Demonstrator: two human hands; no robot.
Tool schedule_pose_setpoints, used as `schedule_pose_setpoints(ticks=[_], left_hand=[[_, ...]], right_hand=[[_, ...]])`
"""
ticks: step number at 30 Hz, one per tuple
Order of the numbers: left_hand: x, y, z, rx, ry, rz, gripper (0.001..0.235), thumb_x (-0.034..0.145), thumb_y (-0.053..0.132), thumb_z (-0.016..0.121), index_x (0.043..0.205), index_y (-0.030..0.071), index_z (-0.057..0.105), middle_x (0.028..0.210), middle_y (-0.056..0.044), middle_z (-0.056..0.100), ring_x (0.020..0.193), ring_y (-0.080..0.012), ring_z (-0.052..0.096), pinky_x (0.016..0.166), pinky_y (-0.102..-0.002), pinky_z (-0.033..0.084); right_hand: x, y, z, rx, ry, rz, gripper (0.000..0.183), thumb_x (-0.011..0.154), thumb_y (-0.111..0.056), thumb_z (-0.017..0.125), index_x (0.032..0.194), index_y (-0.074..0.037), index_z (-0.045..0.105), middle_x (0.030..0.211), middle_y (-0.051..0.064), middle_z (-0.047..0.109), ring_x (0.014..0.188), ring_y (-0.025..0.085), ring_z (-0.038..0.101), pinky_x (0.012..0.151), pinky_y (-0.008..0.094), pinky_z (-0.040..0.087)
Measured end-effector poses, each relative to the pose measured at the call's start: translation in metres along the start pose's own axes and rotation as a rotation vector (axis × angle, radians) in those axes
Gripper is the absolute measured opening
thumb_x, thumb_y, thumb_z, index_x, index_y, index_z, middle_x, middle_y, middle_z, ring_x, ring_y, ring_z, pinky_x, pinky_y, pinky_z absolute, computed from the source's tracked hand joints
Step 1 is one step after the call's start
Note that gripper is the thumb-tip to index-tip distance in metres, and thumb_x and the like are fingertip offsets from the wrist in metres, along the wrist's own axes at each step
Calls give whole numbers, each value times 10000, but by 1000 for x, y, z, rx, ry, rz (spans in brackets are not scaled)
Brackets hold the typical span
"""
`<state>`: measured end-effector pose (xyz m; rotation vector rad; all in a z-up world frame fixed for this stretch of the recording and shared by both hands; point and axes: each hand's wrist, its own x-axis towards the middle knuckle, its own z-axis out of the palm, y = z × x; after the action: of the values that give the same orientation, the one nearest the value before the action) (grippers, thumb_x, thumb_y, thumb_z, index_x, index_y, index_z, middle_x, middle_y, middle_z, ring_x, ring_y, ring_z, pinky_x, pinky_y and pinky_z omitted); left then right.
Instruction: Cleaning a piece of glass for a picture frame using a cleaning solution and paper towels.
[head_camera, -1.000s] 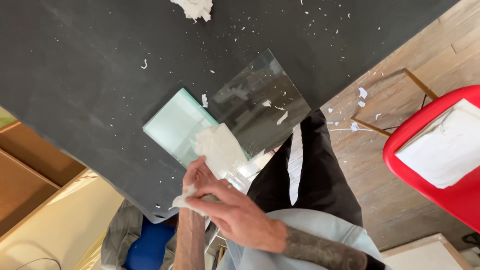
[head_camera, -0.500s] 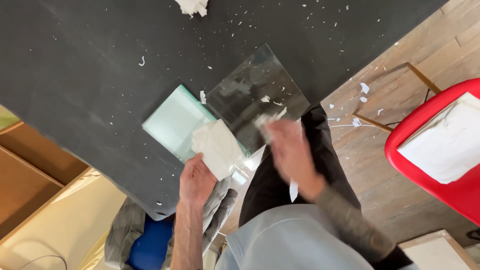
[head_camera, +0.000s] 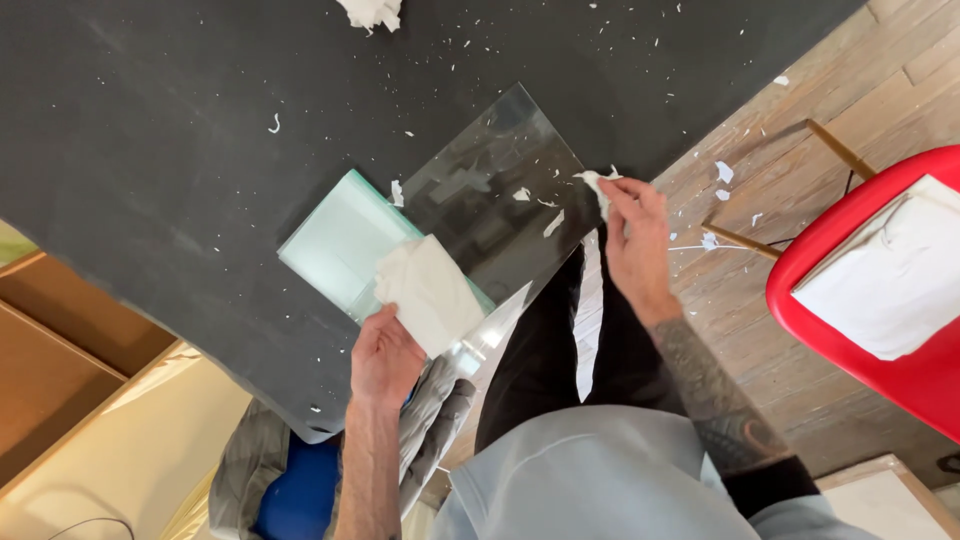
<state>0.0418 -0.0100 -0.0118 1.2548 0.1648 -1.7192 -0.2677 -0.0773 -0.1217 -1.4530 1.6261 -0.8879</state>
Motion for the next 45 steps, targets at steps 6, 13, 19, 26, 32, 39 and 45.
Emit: schedule_pose_setpoints(ticks=[6,13,19,26,32,39,45], left_hand=[[-4,0,12,17,16,-3,489,1021,217,452,1446,-21,495,1462,-110,588,1359,-257,542,1162,-459,384],[0,3,15,31,-2,-18,513,1009,228,445,1453,-29,481,1448,-138,596,1341,-278,560,1137,-471,407],[2,-11,-40,-85,-364,31,380,1125,178,358,1310,-61,589,1364,-168,656,1297,-275,593,1176,-432,406],[-4,-1,6,-23,-16,-18,452,1030,223,475,1382,-50,550,1418,-130,626,1319,-265,579,1126,-450,429],[-4,-6,-7,13,162,-76,449,987,266,482,1313,-23,591,1261,-159,687,1154,-298,650,1008,-447,475],[-3,-10,-20,-53,-65,18,336,1113,202,493,1251,-72,629,1209,-176,714,1124,-272,669,1029,-427,485],[0,-6,2,20,29,-9,385,1040,235,476,1246,-53,627,1252,-154,708,1172,-263,655,1035,-432,481]], right_hand=[[-44,-46,-4,27,-156,-106,458,881,58,613,1313,-87,669,1287,150,640,1197,356,584,990,427,499],[-100,-174,-14,468,-518,-412,380,924,-22,697,1295,-103,686,1249,79,656,1177,298,625,1055,431,527],[14,-38,1,116,-99,36,521,925,117,502,1375,-97,653,1309,161,590,1045,328,545,746,360,473],[23,-20,24,-74,-47,-91,470,948,89,552,1371,-87,658,1296,173,593,1130,368,533,956,434,467],[-59,-167,19,208,-390,-249,464,911,-49,584,1375,-43,600,1363,146,632,1298,378,567,1114,472,445],[17,-98,19,275,-229,-204,421,924,25,563,1327,-62,645,1360,135,621,1236,344,558,1058,416,455],[67,-25,39,-3,-46,-86,425,945,86,549,1335,-33,671,1266,159,614,1089,352,557,971,427,454]])
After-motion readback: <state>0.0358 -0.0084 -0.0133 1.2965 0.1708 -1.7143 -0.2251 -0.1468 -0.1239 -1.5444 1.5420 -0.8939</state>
